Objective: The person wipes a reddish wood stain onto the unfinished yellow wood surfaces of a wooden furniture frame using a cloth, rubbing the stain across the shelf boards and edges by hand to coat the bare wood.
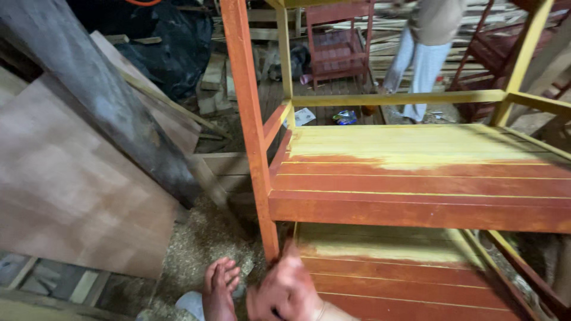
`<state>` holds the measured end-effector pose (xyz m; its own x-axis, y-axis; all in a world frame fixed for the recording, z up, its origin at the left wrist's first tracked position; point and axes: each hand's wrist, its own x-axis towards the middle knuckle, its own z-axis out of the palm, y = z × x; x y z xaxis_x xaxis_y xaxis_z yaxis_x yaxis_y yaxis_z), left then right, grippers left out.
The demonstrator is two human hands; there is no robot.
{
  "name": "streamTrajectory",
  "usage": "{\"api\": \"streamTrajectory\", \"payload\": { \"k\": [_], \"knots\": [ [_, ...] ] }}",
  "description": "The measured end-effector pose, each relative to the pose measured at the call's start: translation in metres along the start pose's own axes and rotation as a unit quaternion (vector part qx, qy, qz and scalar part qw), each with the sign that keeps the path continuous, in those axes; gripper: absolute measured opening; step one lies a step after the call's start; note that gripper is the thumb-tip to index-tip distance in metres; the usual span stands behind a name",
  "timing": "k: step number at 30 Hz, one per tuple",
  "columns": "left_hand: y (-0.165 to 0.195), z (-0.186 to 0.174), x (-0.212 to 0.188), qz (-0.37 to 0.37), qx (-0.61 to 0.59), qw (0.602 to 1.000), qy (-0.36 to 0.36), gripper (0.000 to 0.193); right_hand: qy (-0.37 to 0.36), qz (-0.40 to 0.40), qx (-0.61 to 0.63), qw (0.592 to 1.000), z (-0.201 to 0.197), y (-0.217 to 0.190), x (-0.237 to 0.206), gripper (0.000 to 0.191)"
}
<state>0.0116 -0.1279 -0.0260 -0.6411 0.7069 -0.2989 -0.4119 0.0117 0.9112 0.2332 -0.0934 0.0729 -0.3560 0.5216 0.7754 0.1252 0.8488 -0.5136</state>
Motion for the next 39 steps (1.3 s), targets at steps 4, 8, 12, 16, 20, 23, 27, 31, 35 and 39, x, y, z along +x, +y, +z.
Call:
{"api": "streamTrajectory", "payload": {
  "k": [4, 8, 12, 16, 20, 23, 27, 31, 35, 39],
  "knots": [
    [0.007, 0.038, -0.018, 0.048, -0.084, 0.994, -0.058, 0.038, 0.118, -0.097, -0.036, 0.988, -0.041, -0.031, 0.071, 0.029],
    [-0.001, 0.064, -0.016, 0.034, -0.106, 0.993, -0.047, 0.043, 0.009, -0.124, -0.300, 0.946, -0.054, -0.043, 0.125, 0.049],
    [-0.014, 0.075, 0.019, -0.003, -0.068, 0.989, -0.130, 0.048, -0.014, -0.132, -0.461, 0.877, -0.050, -0.033, 0.133, 0.043],
    [-0.031, 0.091, 0.042, -0.068, 0.079, 0.988, -0.115, 0.048, -0.042, -0.102, -0.502, 0.858, -0.084, -0.002, 0.096, 0.043],
    [-0.037, 0.094, 0.048, -0.058, 0.019, 0.972, -0.227, 0.042, 0.057, -0.080, -0.530, 0.842, -0.160, 0.025, 0.054, 0.039],
    [-0.035, 0.088, 0.046, -0.064, 0.024, 0.962, -0.266, 0.038, 0.169, -0.025, -0.593, 0.787, -0.235, 0.023, 0.024, 0.035],
    [-0.027, 0.082, 0.046, 0.005, -0.074, 0.935, -0.346, 0.037, 0.326, 0.112, -0.507, 0.790, -0.252, 0.028, 0.003, 0.058],
    [-0.021, 0.086, 0.040, -0.039, -0.130, 0.912, -0.388, 0.040, 0.384, 0.150, -0.512, 0.753, -0.194, 0.027, 0.028, 0.046],
    [-0.019, 0.119, 0.033, 0.066, -0.145, 0.893, -0.421, 0.040, 0.289, -0.009, -0.459, 0.840, -0.088, -0.002, 0.069, 0.075],
    [-0.030, 0.153, 0.034, 0.225, -0.269, 0.830, -0.433, 0.021, 0.036, 0.042, -0.484, 0.873, -0.048, -0.019, 0.050, 0.055]
  ]
}}
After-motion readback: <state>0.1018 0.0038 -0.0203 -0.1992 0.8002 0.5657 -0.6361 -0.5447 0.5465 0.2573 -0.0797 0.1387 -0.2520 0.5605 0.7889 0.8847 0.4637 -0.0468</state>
